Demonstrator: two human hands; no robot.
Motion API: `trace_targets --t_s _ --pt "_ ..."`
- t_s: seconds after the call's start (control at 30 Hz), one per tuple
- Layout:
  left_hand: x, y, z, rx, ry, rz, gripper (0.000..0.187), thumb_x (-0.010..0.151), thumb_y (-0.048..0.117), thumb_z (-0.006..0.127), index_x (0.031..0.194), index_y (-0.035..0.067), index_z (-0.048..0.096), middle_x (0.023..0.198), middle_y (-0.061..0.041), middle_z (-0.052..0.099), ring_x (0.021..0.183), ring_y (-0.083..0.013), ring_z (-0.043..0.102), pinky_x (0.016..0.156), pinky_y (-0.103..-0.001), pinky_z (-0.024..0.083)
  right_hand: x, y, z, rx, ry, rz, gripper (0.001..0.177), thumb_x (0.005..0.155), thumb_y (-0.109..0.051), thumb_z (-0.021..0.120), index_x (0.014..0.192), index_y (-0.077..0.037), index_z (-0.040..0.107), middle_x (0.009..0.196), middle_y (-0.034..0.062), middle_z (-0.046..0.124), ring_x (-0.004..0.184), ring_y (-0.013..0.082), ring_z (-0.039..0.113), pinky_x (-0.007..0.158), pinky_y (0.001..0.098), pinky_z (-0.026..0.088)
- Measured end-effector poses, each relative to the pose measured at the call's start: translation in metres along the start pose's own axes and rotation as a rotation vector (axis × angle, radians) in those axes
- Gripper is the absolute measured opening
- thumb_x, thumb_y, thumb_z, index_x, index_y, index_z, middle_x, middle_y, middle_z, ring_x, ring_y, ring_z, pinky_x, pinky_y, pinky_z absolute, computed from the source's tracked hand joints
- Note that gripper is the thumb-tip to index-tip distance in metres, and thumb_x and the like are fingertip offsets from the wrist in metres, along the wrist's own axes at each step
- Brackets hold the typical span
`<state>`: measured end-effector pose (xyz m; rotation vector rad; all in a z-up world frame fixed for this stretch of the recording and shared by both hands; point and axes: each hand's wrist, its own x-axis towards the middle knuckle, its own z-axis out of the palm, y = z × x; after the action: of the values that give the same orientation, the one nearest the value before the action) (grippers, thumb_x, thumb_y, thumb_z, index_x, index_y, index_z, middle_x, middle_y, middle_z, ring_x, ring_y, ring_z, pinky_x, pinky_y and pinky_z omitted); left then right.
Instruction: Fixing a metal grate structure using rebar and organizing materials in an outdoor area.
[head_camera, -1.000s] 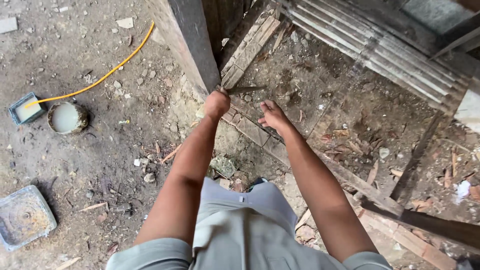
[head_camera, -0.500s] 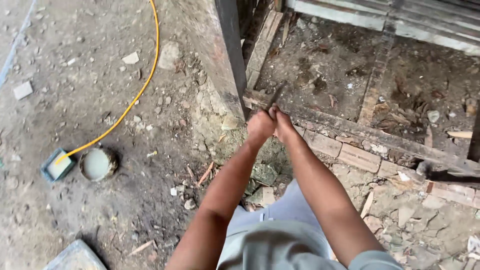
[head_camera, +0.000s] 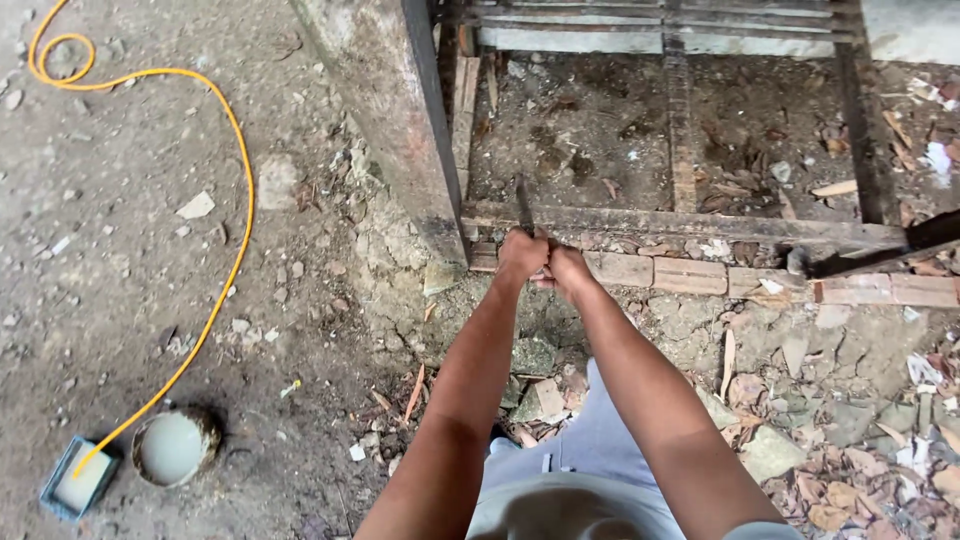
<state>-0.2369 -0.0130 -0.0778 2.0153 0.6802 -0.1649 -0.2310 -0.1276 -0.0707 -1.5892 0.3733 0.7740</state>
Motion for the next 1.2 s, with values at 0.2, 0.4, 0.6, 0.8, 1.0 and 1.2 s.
trace_targets --t_s 0.2,0.4,0.6,0.8,1.0,1.2 --pt "0.000 0.000 -0.003 -0.024 -0.025 0.009 0.057 0.095 0.048 0.059 0.098 -0.007 0.073 0.104 -0.032 0.070 0.109 -0.0443 0.068 0.094 -0.048 0.054 0.031 0.012 -0.008 -0.007 0.019 -0.030 0.039 0.103 -0.048 0.054 0.095 -0.012 0.069 0.071 -0.0029 0.059 0.061 0.0119 0.056 0.061 0.0358 0.057" --pt "0.012 -0.016 0.000 -0.068 -0.168 -0.046 0.050 0.095 0.041 0.057 0.091 -0.006 0.075 0.088 -0.030 0.073 0.090 -0.0400 0.074 0.081 -0.050 0.059 0.101 0.037 -0.010 0.097 -0.097 0.027 0.046 0.103 -0.050 0.052 0.085 -0.009 0.066 0.063 0.0048 0.059 0.049 0.0180 0.055 0.046 0.0375 0.048" --pt "0.025 -0.016 0.003 -1.107 -0.548 -0.602 0.016 0.094 0.020 0.052 0.087 0.005 0.054 0.070 -0.011 0.059 0.056 -0.0294 0.063 0.052 -0.045 0.061 0.098 -0.014 0.012 0.140 -0.064 0.181 0.041 0.096 -0.059 0.062 0.079 -0.022 0.064 0.056 -0.0032 0.047 0.036 0.0125 0.027 0.032 0.0347 0.019" --pt "-0.029 0.023 -0.038 -0.772 -0.289 -0.355 0.011 0.098 0.019 0.051 0.097 0.009 0.057 0.071 -0.008 0.058 0.051 -0.0190 0.054 0.043 -0.037 0.046 0.070 -0.044 0.044 -0.005 -0.270 0.509 0.045 0.090 -0.060 0.054 0.081 -0.019 0.068 0.061 0.0035 0.059 0.037 0.0213 0.033 0.034 0.0418 0.027" --pt "-0.056 0.003 -0.042 -0.783 -0.208 -0.304 0.014 0.094 0.010 0.054 0.088 -0.002 0.059 0.067 -0.008 0.057 0.046 -0.0194 0.053 0.041 -0.037 0.049 0.140 0.035 0.052 0.277 -0.229 0.144 0.015 0.099 -0.019 0.069 0.094 -0.004 0.069 0.077 0.0046 0.065 0.061 0.0144 0.062 0.056 0.0318 0.053" --pt "-0.082 0.013 -0.057 -0.731 -0.098 -0.128 0.009 0.089 0.003 0.052 0.088 -0.005 0.057 0.059 -0.010 0.060 0.040 -0.0194 0.057 0.037 -0.035 0.048 0.095 0.005 0.065 0.334 -0.311 0.025 0.020 0.093 -0.010 0.068 0.110 -0.001 0.067 0.074 0.0051 0.064 0.060 0.0167 0.060 0.057 0.0321 0.054"
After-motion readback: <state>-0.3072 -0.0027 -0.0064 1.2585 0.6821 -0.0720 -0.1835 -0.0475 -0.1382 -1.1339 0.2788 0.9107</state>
